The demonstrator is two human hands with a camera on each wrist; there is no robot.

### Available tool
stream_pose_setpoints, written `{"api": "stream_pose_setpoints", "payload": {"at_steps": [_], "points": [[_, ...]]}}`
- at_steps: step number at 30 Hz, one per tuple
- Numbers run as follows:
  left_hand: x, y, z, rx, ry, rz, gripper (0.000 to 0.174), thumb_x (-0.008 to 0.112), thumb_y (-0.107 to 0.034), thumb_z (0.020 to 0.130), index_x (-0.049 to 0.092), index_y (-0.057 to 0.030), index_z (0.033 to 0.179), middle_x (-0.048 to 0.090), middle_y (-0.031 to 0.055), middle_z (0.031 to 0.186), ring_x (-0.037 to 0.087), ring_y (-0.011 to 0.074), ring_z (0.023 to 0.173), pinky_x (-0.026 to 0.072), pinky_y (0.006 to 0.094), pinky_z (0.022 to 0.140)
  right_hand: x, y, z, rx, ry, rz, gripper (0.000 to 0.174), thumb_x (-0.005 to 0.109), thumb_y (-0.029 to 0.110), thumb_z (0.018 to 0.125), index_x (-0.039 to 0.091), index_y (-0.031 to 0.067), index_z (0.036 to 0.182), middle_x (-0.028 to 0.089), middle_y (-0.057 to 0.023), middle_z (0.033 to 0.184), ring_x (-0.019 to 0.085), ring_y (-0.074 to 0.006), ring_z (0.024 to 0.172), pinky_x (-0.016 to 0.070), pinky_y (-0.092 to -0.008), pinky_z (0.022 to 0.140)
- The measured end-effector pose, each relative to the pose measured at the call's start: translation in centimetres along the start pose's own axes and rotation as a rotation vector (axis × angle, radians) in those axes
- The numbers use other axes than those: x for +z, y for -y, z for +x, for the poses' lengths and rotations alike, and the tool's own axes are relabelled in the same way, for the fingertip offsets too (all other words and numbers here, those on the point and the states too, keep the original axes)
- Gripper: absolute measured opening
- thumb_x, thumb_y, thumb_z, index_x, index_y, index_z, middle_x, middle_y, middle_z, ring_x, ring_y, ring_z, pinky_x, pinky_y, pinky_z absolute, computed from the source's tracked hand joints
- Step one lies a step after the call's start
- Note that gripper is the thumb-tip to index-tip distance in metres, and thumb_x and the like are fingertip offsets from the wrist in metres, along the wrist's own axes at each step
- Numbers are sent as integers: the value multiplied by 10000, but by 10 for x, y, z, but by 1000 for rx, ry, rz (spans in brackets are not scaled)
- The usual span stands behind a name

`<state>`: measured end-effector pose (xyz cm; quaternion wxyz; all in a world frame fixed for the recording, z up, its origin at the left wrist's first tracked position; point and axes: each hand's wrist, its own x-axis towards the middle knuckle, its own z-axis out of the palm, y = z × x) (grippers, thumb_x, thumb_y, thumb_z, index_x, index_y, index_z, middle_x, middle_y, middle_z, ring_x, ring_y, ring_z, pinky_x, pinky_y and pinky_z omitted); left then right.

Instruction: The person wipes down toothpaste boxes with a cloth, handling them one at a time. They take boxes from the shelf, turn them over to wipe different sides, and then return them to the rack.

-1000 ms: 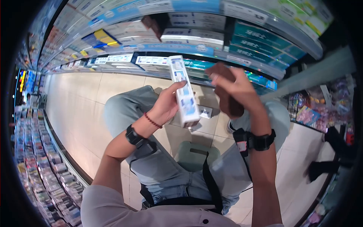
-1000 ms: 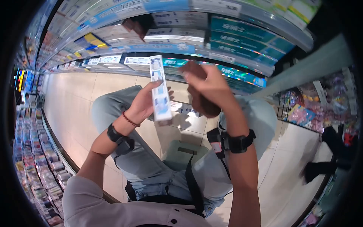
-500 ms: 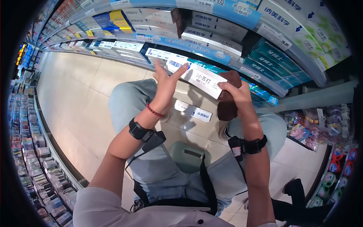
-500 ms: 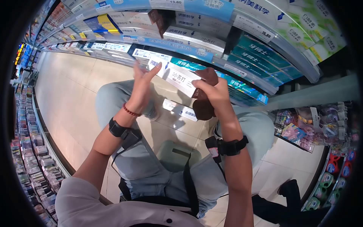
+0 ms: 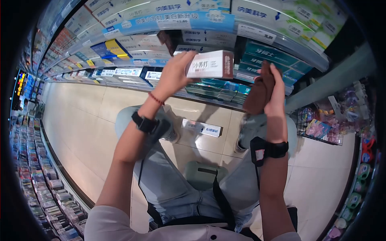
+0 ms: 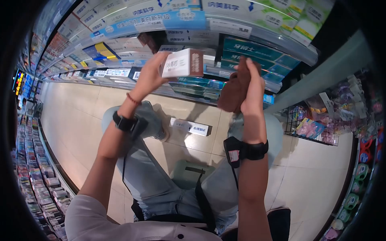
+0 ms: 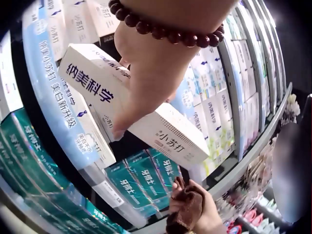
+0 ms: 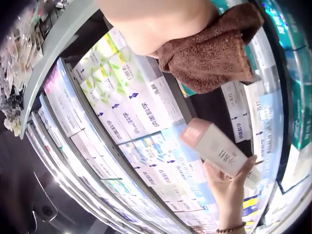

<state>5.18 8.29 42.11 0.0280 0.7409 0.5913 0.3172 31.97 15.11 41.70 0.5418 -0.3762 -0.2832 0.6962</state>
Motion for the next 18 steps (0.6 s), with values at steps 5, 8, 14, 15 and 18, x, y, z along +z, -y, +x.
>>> {"api": "stream_pose_setpoints", "payload": {"at_steps": [5, 8, 14, 15, 18], "points": [[10, 13, 64, 131, 185, 348, 660, 801, -180, 589, 489, -121, 1168, 576, 104, 1008, 545, 331, 966, 444, 414, 794, -10, 8, 5, -103, -125, 156, 232, 613, 253, 845, 585, 51, 956, 583, -67, 814, 570, -186, 639, 473, -317, 580], [27, 9, 99, -84, 508, 495, 706, 777, -181, 638, 446, -145, 1260, 575, 150, 1144, 565, 352, 1018, 478, 422, 831, -11, 11, 3, -119, -65, 88, 248, 603, 275, 857, 576, 64, 986, 619, -56, 819, 582, -160, 655, 493, -300, 578], [50, 46, 128, 87, 711, 549, 935, 797, -173, 603, 296, -134, 1392, 496, 213, 1253, 500, 374, 1131, 438, 407, 941, -14, 14, 3, -85, -88, 154, 281, 618, 287, 845, 570, 60, 1004, 616, -60, 858, 584, -166, 658, 495, -311, 580], [53, 50, 133, 10, 783, 575, 1028, 825, -158, 551, 262, -107, 1410, 465, 221, 1288, 463, 375, 1172, 401, 400, 997, -14, 16, 2, -81, -97, 151, 296, 622, 293, 840, 566, 57, 1010, 612, -61, 871, 583, -171, 657, 495, -317, 583], [48, 41, 136, -58, 804, 601, 1077, 848, -143, 502, 267, -102, 1407, 462, 201, 1302, 445, 362, 1196, 373, 393, 1031, -17, 18, 3, -64, -106, 175, 295, 620, 294, 841, 567, 56, 1008, 611, -60, 864, 585, -176, 660, 495, -321, 586]]}}
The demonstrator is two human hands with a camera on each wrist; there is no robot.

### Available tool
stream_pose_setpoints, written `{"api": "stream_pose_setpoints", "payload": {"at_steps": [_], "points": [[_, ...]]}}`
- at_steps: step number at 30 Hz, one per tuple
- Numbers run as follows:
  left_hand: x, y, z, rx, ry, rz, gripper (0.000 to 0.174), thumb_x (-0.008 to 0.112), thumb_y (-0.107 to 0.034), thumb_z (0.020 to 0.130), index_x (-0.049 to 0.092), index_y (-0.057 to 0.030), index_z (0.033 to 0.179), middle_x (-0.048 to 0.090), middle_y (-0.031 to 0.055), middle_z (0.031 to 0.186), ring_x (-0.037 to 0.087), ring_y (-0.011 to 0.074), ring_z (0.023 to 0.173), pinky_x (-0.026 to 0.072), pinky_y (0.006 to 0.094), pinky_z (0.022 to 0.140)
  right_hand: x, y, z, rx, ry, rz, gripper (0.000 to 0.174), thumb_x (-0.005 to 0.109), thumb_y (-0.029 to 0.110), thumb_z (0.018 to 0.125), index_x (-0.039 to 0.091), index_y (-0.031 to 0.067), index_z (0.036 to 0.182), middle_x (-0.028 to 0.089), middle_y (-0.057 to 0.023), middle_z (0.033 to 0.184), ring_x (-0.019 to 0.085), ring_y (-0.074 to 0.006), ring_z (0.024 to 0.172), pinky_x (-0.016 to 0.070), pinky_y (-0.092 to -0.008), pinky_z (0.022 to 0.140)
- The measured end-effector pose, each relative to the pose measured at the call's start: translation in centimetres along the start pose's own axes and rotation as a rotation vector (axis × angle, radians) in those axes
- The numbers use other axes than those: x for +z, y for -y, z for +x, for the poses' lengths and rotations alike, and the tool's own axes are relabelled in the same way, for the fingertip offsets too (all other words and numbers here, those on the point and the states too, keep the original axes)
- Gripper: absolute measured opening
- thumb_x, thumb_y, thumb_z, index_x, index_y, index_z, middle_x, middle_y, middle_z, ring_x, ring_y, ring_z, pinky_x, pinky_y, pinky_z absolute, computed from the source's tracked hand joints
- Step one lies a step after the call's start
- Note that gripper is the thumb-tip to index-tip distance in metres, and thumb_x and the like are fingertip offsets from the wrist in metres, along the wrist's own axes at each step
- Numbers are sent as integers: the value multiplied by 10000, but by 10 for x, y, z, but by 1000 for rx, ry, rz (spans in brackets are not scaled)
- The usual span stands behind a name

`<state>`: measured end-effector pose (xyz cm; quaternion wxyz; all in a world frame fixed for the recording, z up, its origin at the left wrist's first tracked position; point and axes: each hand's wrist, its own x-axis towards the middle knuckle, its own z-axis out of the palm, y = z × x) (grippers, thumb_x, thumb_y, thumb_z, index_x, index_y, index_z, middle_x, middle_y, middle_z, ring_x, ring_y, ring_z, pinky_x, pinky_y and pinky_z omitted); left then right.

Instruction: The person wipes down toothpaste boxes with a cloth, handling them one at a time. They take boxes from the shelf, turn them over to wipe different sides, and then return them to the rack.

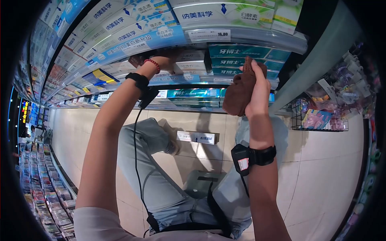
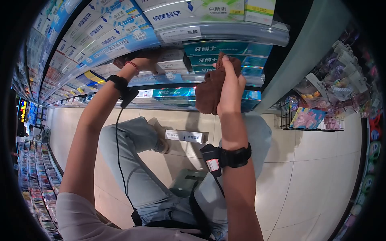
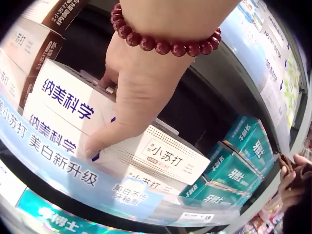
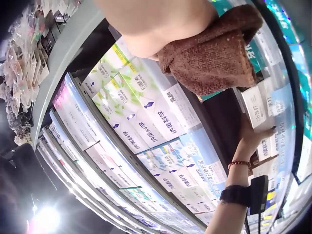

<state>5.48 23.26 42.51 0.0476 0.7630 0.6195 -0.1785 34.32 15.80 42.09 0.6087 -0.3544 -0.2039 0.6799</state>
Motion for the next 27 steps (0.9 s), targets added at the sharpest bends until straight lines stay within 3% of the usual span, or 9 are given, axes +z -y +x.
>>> {"api": "stream_pose_setpoints", "payload": {"at_steps": [8, 11, 14, 20, 21, 22, 24, 25, 27], "points": [[7, 22, 14, -11, -59, 39, 1028, 850, -182, 520, 314, -147, 1397, 377, 159, 1391, 341, 334, 1293, 283, 410, 1087, -2, -4, 2, 68, -2, -29, 321, 626, 309, 834, 570, 53, 1020, 614, -67, 861, 594, -183, 669, 488, -322, 584], [18, 24, 18, -7, -285, 153, 948, 826, -249, 560, 358, -138, 1376, 372, 160, 1388, 333, 341, 1292, 279, 412, 1084, -1, -4, 2, 42, -10, -42, 334, 628, 314, 831, 574, 54, 1034, 618, -69, 862, 597, -181, 674, 489, -319, 591], [21, 27, 25, -75, -286, 78, 850, 801, -274, 602, 409, -142, 1345, 357, 154, 1393, 327, 353, 1287, 281, 421, 1077, 1, -5, 3, 21, -10, -48, 342, 631, 317, 827, 578, 55, 1040, 619, -70, 866, 598, -178, 677, 491, -317, 598], [23, 27, 23, -105, -297, -28, 666, 753, -210, 649, 493, -130, 1257, 506, 185, 1245, 460, 361, 1173, 373, 438, 992, -2, -10, 12, 32, -3, -74, 314, 625, 312, 824, 583, 53, 997, 616, -68, 847, 594, -188, 662, 493, -319, 597], [39, 34, 23, -32, -497, -4, 543, 713, -166, 680, 537, -107, 1190, 561, 183, 1160, 503, 368, 1107, 412, 436, 929, -5, -14, 13, 51, 2, -70, 308, 624, 310, 823, 584, 52, 987, 616, -68, 842, 594, -190, 657, 494, -319, 596], [24, 16, 10, -128, -429, -33, 431, 657, -100, 707, 559, -78, 1126, 554, 179, 1168, 499, 369, 1098, 432, 422, 887, 1, -8, 6, 48, -7, -40, 295, 622, 313, 821, 589, 47, 946, 615, -71, 797, 592, -196, 637, 496, -319, 590], [42, -2, -16, -209, -616, -163, 346, 609, -82, 766, 551, -66, 1107, 588, 166, 1042, 538, 349, 988, 451, 410, 804, -1, -3, 5, 37, -16, -58, 297, 622, 317, 820, 593, 42, 930, 619, -76, 770, 598, -199, 638, 497, -324, 592], [48, -20, -36, 132, -1031, -223, 292, 588, 1, 739, 556, -41, 1025, 577, 160, 936, 546, 341, 889, 446, 404, 739, -2, -1, 6, 26, -19, -79, 299, 620, 317, 822, 597, 39, 928, 622, -79, 768, 601, -198, 646, 496, -322, 599], [85, -48, -67, 296, -978, -255, 281, 595, 48, 656, 541, -36, 920, 535, 144, 835, 519, 338, 831, 417, 405, 721, -7, 1, 6, 10, -23, -121, 302, 616, 318, 825, 605, 33, 925, 627, -85, 763, 607, -197, 662, 496, -317, 612]]}}
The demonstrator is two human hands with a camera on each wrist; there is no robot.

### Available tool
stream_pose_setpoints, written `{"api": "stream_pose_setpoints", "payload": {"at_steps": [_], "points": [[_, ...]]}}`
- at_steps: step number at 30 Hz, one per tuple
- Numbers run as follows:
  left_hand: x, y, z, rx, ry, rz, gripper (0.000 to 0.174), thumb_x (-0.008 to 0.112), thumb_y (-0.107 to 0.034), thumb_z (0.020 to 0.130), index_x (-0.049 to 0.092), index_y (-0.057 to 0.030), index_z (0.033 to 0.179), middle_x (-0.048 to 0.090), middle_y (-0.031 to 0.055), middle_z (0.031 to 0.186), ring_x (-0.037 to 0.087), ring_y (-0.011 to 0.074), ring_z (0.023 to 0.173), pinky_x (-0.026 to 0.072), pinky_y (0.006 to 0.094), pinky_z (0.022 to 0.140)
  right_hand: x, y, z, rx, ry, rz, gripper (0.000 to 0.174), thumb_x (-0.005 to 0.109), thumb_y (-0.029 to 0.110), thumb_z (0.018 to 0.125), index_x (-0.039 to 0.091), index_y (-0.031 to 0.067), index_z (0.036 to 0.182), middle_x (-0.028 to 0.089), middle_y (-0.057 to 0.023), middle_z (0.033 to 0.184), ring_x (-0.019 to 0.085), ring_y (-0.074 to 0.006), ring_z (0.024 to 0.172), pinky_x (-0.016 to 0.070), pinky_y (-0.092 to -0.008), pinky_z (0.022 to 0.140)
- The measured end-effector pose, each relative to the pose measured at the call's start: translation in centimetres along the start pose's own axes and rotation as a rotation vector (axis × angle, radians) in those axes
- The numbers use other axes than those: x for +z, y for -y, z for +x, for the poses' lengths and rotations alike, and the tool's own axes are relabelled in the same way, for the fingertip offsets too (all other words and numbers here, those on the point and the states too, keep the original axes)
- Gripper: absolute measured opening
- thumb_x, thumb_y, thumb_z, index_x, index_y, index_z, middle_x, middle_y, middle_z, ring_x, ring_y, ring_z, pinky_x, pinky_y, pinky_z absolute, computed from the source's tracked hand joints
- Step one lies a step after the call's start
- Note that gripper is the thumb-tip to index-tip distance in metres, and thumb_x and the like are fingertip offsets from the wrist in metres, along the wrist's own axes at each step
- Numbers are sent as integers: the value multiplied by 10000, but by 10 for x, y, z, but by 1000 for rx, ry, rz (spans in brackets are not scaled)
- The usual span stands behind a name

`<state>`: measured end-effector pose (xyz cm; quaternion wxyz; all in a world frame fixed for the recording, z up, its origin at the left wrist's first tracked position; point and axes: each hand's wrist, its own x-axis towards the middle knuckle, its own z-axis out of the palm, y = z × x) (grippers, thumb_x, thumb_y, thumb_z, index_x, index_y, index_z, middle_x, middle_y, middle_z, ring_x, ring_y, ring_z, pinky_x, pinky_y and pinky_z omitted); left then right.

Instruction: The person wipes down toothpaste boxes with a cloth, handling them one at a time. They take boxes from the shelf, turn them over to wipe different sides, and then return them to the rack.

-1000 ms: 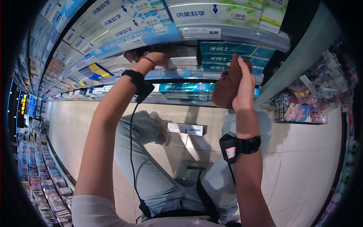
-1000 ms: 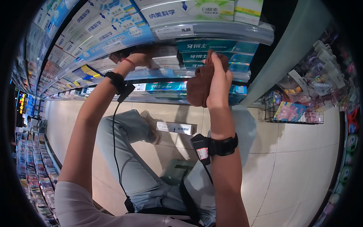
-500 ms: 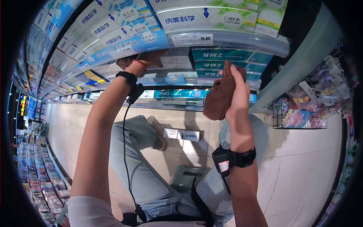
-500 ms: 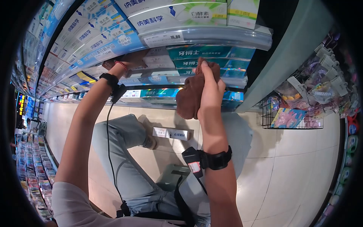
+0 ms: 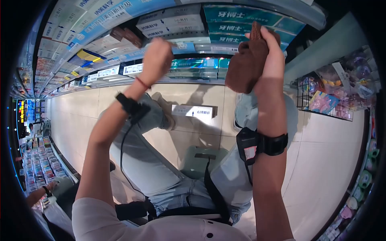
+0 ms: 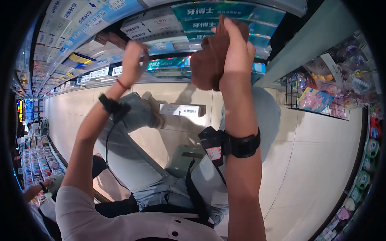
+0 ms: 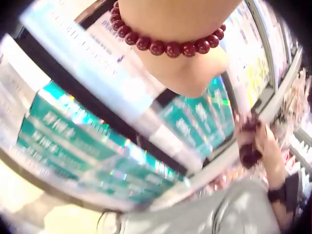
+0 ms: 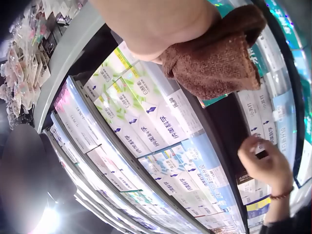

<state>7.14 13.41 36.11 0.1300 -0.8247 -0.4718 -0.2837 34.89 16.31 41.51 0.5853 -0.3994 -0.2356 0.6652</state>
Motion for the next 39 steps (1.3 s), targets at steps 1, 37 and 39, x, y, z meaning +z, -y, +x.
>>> {"api": "stream_pose_setpoints", "payload": {"at_steps": [1, 37, 39], "points": [[17, -16, -29, 53, 153, -22, 256, 598, 10, 668, 533, -39, 911, 535, 147, 862, 515, 341, 850, 409, 414, 742, -1, 1, 0, 12, -9, -15, 304, 613, 318, 828, 609, 31, 929, 629, -88, 770, 609, -196, 668, 495, -313, 619], [-34, -40, 51, -1554, -321, -1928, 247, 537, -133, 885, 478, 9, 1079, 569, 174, 1087, 558, 317, 1046, 432, 489, 947, 10, -20, -3, 46, 62, -118, 273, 626, 203, 811, 596, 0, 992, 605, -59, 875, 580, -149, 767, 466, -286, 712], [-12, -27, 66, -1571, -304, -1752, 282, 449, -192, 921, 442, 18, 1109, 576, 179, 1078, 585, 319, 1019, 462, 540, 884, 12, -20, -5, 34, 53, -94, 250, 617, 208, 824, 592, 9, 973, 609, -65, 837, 583, -164, 678, 490, -317, 626]]}}
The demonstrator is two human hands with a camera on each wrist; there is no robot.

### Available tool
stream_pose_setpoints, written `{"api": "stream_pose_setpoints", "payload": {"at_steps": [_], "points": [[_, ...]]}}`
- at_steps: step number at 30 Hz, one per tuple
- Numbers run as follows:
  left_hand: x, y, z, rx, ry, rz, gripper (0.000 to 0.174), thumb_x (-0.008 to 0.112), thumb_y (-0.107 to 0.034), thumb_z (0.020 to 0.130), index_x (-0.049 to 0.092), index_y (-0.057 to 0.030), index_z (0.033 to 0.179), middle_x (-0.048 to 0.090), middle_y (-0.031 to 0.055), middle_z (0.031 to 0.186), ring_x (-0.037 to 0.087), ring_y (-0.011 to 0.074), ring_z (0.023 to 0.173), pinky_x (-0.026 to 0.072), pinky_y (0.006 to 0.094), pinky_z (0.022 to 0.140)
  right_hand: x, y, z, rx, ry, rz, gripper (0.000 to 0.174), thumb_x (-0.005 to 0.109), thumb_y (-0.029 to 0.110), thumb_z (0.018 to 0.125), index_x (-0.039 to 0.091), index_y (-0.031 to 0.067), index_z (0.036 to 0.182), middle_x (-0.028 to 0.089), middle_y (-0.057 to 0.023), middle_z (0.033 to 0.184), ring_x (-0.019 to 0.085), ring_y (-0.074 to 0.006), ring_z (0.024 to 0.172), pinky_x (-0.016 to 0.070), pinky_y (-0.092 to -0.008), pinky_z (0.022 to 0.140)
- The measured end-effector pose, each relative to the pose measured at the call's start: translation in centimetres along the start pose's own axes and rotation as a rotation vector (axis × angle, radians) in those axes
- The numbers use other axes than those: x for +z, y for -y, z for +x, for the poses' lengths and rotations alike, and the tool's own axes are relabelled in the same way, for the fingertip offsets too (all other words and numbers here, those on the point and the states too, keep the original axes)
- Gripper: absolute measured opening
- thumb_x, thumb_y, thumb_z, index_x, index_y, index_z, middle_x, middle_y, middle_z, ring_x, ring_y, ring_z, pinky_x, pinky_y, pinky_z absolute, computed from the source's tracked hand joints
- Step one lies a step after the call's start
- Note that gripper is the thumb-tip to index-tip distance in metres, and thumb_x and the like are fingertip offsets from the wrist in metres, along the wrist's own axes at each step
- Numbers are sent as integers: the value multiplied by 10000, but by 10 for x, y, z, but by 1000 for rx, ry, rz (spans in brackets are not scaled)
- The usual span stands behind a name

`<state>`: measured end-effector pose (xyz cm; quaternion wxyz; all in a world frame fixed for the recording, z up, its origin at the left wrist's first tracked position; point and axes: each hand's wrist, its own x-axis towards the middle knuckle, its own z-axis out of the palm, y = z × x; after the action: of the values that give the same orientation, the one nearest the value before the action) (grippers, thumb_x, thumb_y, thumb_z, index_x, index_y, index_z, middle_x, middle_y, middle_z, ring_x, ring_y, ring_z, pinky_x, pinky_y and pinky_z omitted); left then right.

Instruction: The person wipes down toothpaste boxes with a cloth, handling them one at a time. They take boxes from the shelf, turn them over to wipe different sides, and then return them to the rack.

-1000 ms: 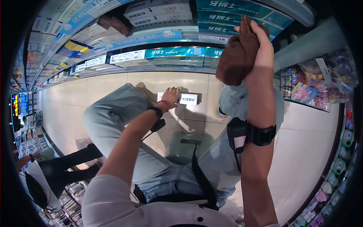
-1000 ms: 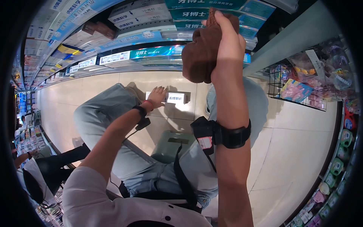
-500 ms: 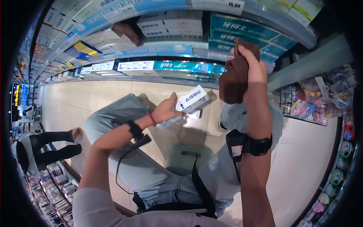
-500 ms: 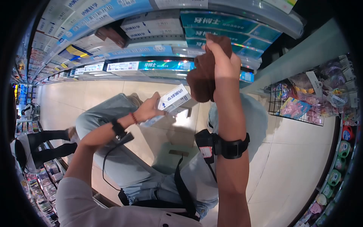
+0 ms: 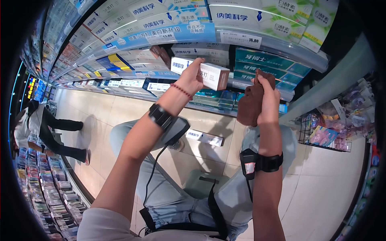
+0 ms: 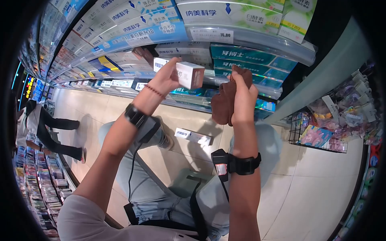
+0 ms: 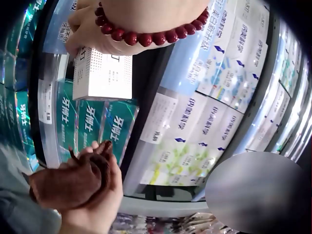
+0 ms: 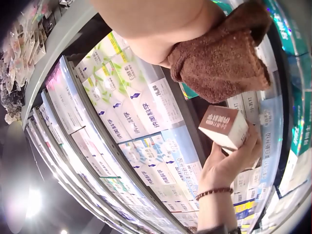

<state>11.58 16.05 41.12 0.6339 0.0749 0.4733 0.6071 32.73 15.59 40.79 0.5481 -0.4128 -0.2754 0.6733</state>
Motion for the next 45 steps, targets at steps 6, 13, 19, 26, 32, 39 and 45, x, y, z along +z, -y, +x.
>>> {"api": "stream_pose_setpoints", "payload": {"at_steps": [6, 13, 19, 26, 32, 39, 45], "points": [[-22, -2, 92, 41, -42, 31, 310, 402, -293, 955, 449, -47, 1137, 602, 105, 1076, 611, 301, 955, 395, 611, 891, -3, -4, 3, 0, 38, 16, 255, 612, 188, 829, 587, 4, 1003, 596, -59, 872, 568, -150, 733, 473, -300, 671], [-5, -22, 43, -48, -106, 71, 385, 496, -171, 879, 398, -70, 1238, 371, 203, 1236, 405, 401, 1160, 352, 642, 940, 0, 3, -2, 13, 29, 13, 281, 611, 186, 823, 610, 9, 1042, 584, -37, 905, 540, -121, 815, 427, -259, 738], [-30, -28, 17, 80, -127, 530, 367, 624, -194, 797, 504, 9, 1077, 407, 180, 1122, 438, 324, 1083, 447, 478, 909, 1, 4, -1, 12, 32, 12, 273, 599, 190, 834, 611, 18, 1046, 572, -31, 896, 522, -116, 823, 408, -253, 750], [-37, -7, 46, 903, 98, 2034, 467, 557, -390, 851, 541, -79, 1198, 537, 192, 1073, 474, 342, 1014, 326, 449, 946, 6, 2, -3, 22, 29, -18, 266, 602, 190, 834, 610, 18, 1036, 570, -27, 882, 525, -118, 793, 420, -257, 731], [-48, 32, 53, 1319, 81, 2032, 499, 524, -330, 882, 407, -92, 1305, 400, 145, 1342, 293, 321, 1291, 223, 421, 1070, 0, -1, 3, -8, 22, -50, 238, 616, 193, 817, 615, 18, 980, 566, -25, 857, 532, -120, 776, 432, -260, 710], [-163, 129, 22, 883, 430, 2043, 433, 619, -186, 772, 467, -37, 1150, 472, 155, 1213, 398, 331, 1180, 318, 437, 969, -16, 11, -1, 2, -16, -147, 282, 651, 233, 794, 617, 6, 957, 629, -66, 842, 615, -159, 738, 501, -293, 647], [-298, 247, 43, 129, 359, 2391, 730, 562, -497, 775, 368, -95, 1353, 362, 116, 1412, 276, 293, 1336, 175, 518, 1083, -30, 21, -10, -93, -22, -262, 372, 635, 250, 800, 577, 22, 1088, 616, -66, 878, 601, -155, 736, 492, -292, 680]]}}
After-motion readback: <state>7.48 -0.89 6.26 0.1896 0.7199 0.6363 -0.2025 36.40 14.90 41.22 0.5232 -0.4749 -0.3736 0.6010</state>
